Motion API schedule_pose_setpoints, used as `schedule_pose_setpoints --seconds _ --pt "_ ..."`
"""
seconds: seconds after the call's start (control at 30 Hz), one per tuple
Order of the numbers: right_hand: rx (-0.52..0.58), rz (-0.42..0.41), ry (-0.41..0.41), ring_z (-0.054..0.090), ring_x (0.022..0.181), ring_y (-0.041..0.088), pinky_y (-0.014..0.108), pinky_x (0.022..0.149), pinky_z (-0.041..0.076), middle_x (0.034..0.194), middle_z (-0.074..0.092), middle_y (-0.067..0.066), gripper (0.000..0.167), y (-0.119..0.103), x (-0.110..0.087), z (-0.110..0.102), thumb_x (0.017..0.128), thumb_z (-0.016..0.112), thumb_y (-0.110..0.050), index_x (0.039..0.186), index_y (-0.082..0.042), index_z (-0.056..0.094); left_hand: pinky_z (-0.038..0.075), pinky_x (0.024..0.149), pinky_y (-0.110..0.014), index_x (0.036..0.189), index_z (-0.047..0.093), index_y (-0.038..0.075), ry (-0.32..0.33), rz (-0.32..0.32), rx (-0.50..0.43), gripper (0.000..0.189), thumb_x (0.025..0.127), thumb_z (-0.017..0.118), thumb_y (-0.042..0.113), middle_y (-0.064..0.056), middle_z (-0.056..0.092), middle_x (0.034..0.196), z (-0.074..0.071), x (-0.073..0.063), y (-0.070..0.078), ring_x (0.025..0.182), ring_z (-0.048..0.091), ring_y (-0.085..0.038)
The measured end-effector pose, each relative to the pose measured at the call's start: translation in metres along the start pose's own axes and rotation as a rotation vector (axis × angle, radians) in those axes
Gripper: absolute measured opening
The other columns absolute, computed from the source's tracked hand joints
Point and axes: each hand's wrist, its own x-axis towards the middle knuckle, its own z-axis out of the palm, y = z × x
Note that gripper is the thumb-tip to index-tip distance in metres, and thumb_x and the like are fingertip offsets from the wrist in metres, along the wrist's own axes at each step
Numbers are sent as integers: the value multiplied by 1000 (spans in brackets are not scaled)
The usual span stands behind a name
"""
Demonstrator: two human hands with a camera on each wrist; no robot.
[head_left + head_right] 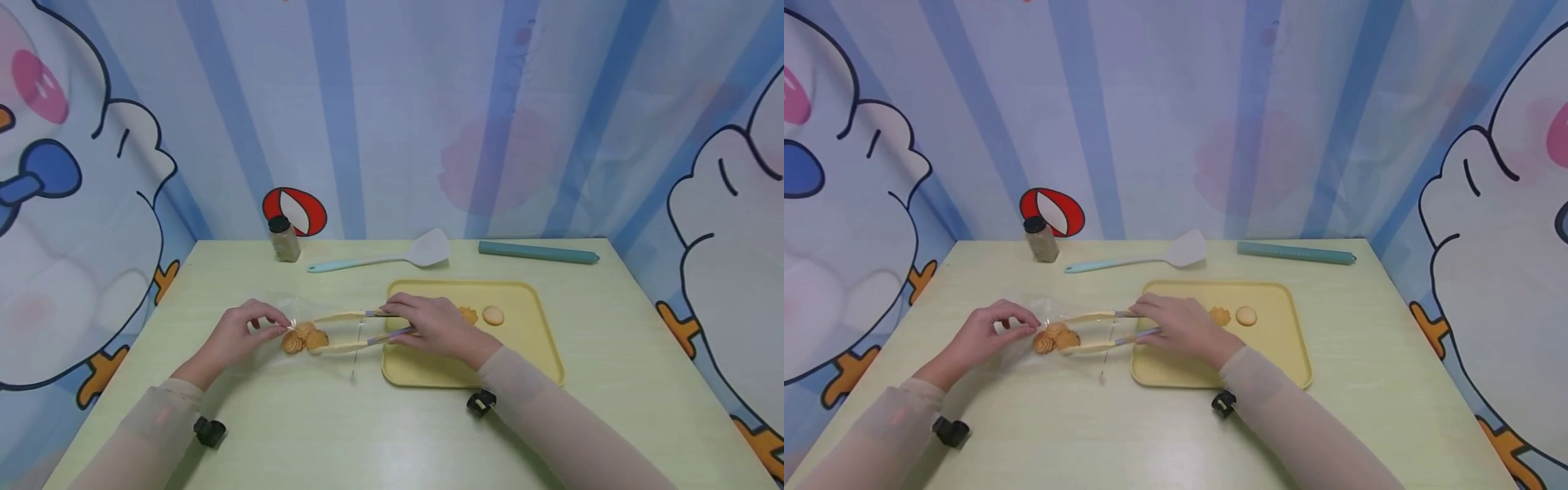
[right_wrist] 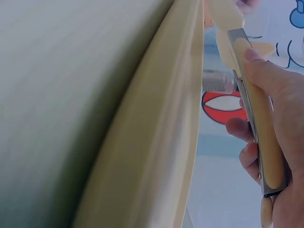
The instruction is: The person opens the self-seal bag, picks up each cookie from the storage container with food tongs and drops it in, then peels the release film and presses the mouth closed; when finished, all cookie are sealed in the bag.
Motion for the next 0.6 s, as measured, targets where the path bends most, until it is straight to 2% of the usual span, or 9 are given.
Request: schedule_pose_setpoints --seconds 0.3,0.43,0.6 --pt "19 85 33 70 82 5 29 67 54 126 67 -6 50 19 -43 -23 93 76 -45 134 -19 67 49 80 -31 99 78 28 -5 7 8 16 92 79 14 9 75 102 3 7 5 97 59 -11" --pt "2 141 37 68 78 2 27 65 53 125 67 -8 47 28 -64 -35 93 75 -46 132 -20 68 50 81 -33 99 78 30 -24 -13 14 17 92 79 14 8 75 103 4 7 5 98 59 -13" --pt "16 199 43 63 75 -1 25 64 50 125 68 -8 46 36 -89 -42 92 76 -45 130 -20 69 49 83 -32 100 78 30 -63 -71 13 15 92 79 17 8 74 106 4 4 6 101 59 -16"
